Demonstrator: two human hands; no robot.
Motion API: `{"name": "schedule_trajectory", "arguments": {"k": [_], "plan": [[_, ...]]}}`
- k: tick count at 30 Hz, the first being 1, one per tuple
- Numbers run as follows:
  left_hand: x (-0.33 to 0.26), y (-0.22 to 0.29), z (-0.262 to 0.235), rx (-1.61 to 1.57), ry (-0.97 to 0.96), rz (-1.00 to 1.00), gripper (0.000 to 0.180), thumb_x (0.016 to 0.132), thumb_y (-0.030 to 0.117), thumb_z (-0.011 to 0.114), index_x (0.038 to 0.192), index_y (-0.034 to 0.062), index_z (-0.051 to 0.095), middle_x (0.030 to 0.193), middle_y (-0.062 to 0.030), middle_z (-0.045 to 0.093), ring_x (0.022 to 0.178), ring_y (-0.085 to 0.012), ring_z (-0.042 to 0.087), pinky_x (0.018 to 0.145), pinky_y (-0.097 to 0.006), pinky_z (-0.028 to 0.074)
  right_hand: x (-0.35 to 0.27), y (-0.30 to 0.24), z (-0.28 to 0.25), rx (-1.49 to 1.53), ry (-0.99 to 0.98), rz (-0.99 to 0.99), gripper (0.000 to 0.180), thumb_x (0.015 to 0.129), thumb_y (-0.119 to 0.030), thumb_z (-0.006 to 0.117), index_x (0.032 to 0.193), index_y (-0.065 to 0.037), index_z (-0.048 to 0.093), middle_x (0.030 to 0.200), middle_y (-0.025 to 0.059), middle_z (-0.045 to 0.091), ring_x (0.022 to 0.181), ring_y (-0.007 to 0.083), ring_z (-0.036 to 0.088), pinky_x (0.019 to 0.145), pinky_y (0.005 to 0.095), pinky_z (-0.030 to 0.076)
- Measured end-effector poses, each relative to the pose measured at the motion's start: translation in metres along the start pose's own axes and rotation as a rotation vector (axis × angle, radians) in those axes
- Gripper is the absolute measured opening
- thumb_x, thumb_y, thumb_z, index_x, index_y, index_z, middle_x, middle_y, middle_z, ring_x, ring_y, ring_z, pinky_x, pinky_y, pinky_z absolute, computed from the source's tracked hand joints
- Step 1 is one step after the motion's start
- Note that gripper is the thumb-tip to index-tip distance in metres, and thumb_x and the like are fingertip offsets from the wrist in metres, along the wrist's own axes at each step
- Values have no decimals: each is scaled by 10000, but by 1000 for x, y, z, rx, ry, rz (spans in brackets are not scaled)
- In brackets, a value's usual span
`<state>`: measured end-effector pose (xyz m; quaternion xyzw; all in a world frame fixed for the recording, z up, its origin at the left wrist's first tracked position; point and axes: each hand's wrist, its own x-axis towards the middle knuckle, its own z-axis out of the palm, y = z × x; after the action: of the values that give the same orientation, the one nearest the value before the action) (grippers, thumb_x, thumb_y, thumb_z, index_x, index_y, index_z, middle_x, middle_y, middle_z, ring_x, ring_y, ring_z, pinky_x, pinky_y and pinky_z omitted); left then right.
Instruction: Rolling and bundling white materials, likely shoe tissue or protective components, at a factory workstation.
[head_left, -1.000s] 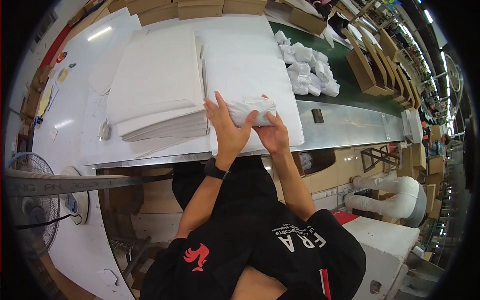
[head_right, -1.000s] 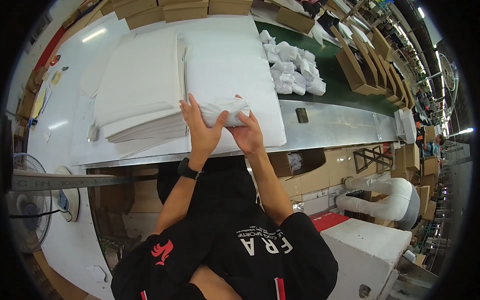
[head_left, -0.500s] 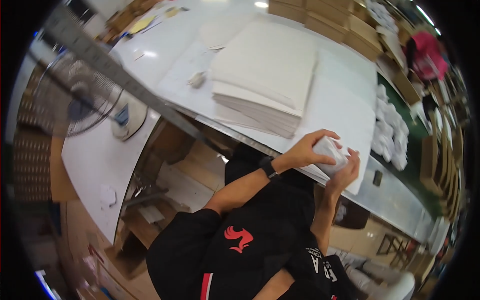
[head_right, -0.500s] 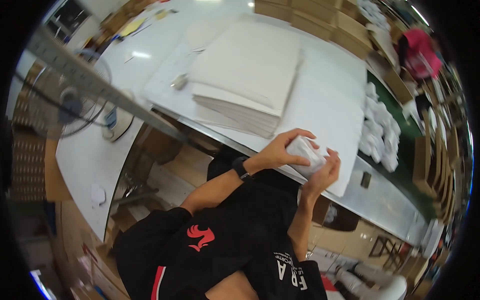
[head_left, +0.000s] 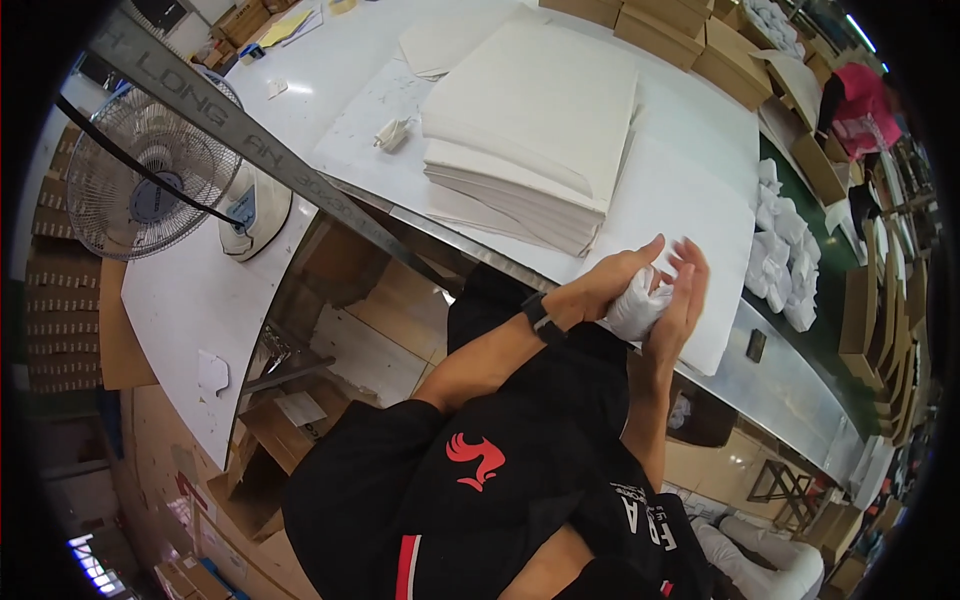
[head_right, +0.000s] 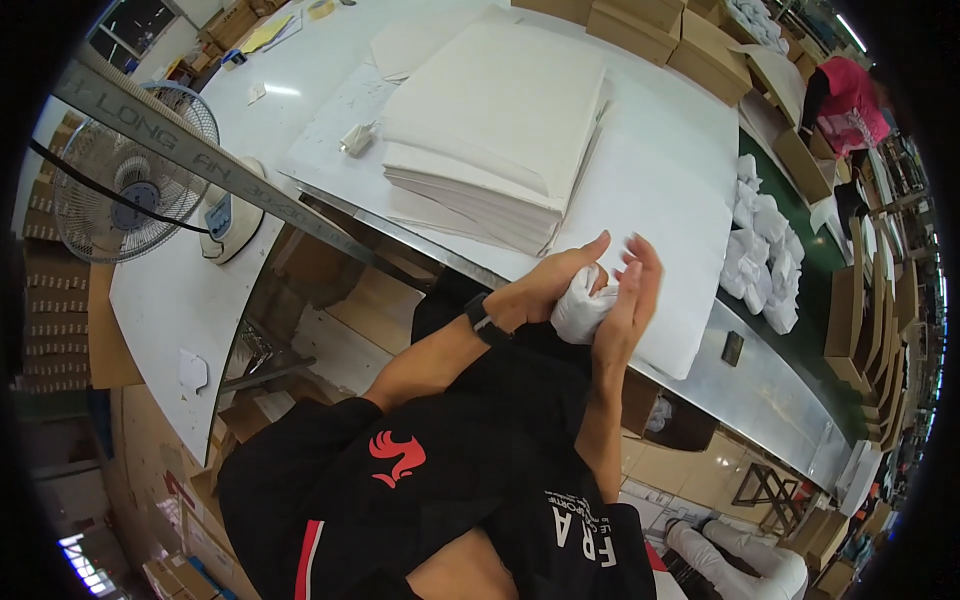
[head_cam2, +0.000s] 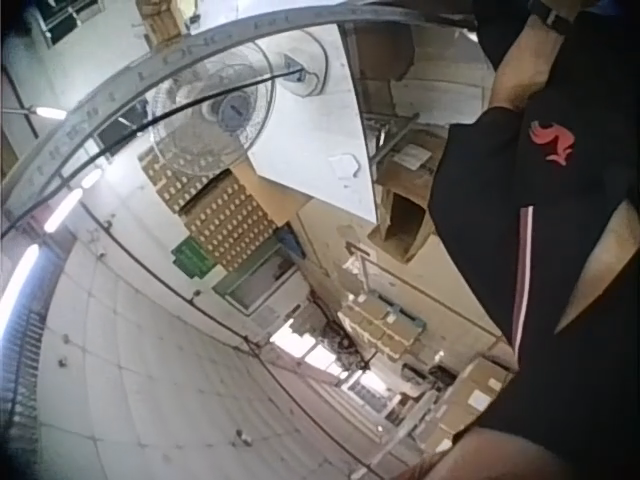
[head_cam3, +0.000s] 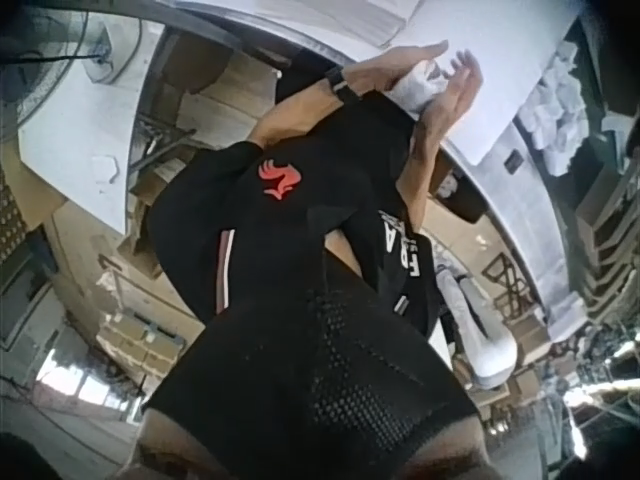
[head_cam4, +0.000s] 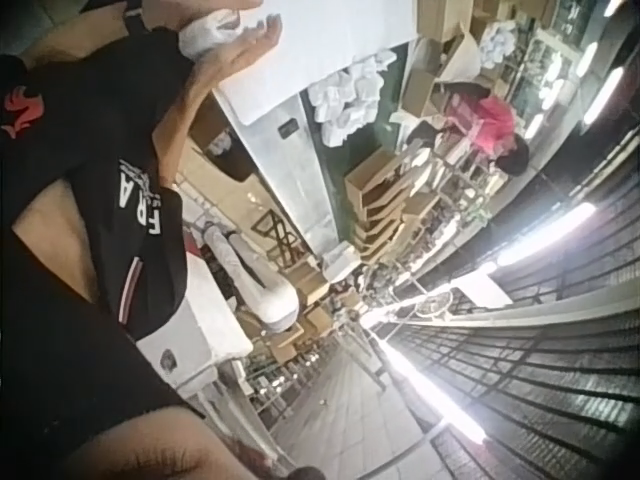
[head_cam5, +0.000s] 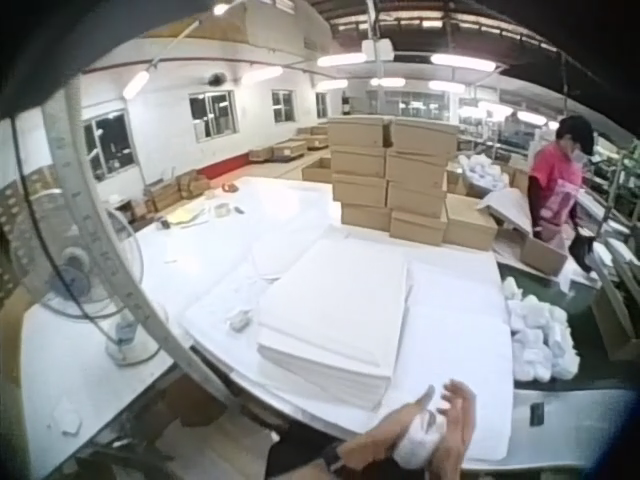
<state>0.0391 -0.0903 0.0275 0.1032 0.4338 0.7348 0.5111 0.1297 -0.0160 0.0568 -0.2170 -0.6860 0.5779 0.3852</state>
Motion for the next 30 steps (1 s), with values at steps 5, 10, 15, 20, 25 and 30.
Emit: {"name": "schedule_trajectory", "arguments": {"k": [5,10,15,20,25,30], "plan": [[11,-19,23,-26,23,235,669,1051,589,381,1174,-4,664,934,-76,661,905,-119,616,809,-270,508,-8,17,-6,-50,-66,-136,668,1054,-500,386,1444,42,430,1466,192,476,1337,309,450,1110,438,334],[15,-45,21,-68,-152,85,626,1086,530,307,1193,5,631,949,-90,674,850,-135,640,789,-286,524,20,58,-41,-264,304,-378,421,1013,-266,512,1307,36,518,1303,177,559,1224,313,517,1056,414,384],[21,-51,6,-35,226,267,513,1091,474,361,759,126,538,648,22,535,590,-104,547,537,-287,463,-6,57,-49,-164,-170,-276,361,916,-278,701,1145,-11,623,1067,118,607,930,212,585,775,337,503],[33,-45,-19,210,247,234,650,1044,625,346,974,33,605,843,-65,625,710,-163,604,662,-304,507,-20,55,-64,-42,-295,223,642,776,-181,871,1322,-12,580,1242,98,623,965,164,654,753,290,559],[31,-22,-23,760,99,429,644,1044,366,569,1528,36,301,1248,-169,599,1004,-191,614,799,-306,523,106,115,-166,95,73,59,563,762,-216,877,1213,17,636,1065,97,690,826,141,683,625,285,557],[73,69,-40,986,282,900,260,988,125,642,1237,54,654,1147,-67,685,985,-144,647,811,-282,510,166,177,-223,-517,657,-50,566,731,-358,889,1103,16,681,1053,122,710,950,189,681,789,364,556]]}}
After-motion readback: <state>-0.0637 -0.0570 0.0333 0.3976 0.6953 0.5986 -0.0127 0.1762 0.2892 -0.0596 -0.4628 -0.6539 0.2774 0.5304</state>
